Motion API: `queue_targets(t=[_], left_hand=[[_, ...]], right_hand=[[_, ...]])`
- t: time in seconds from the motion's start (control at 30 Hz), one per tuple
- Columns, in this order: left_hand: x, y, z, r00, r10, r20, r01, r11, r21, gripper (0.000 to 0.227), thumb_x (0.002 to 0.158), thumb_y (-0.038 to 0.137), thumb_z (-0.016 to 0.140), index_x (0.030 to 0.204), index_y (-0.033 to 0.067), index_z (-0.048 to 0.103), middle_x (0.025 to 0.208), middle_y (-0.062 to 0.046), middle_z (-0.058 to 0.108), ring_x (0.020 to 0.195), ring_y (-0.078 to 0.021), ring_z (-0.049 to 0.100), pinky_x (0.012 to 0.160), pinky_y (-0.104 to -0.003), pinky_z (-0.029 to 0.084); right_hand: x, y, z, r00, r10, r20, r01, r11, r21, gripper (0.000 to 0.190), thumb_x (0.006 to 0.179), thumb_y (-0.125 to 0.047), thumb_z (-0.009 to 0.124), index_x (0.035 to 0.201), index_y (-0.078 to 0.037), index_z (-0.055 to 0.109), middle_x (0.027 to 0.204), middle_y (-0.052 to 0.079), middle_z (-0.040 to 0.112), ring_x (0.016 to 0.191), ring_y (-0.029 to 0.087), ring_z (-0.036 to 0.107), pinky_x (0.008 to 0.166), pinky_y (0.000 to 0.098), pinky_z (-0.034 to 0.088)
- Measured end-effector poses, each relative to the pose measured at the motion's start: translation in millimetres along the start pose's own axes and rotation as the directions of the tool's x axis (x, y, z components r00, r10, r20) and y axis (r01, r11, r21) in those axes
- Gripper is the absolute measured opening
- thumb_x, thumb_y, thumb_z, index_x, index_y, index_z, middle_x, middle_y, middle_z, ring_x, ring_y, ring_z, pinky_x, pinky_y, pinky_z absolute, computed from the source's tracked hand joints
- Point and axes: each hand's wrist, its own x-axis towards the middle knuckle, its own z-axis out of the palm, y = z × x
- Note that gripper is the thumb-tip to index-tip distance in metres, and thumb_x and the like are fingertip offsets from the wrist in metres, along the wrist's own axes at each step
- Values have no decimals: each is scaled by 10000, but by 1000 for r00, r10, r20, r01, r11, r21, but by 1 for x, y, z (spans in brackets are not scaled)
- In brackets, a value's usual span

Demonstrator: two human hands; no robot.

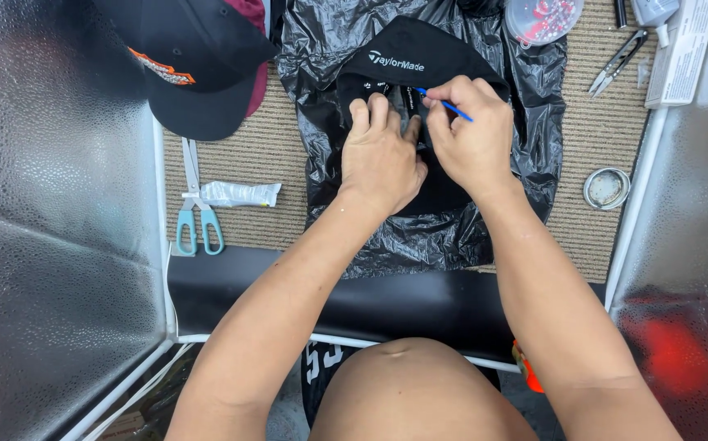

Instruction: Applying a liquid substance to the interior rim and seams of a black baseball cap using a small brush.

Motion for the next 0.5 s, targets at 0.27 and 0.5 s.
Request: queue_targets(t=[0.27,0.5], left_hand=[[3,4,2,1000,-4,7,4,1000,-4,611,963,596,358,1380,229,611,1245,-97,663,1264,-394,385,1081,-565,219],[-2,3,-4,998,4,65,-9,997,76,684,992,619,277,1554,275,462,1354,-77,619,1313,-393,362,1100,-565,212]], right_hand=[[1,2,-1,1000,-2,20,2,1000,-6,68,890,-42,635,906,-87,683,847,23,700,782,215,630,684,367,501],[10,-20,-64,998,45,-43,-35,977,212,147,914,57,602,927,-24,723,876,101,664,786,205,592,731,326,443]])
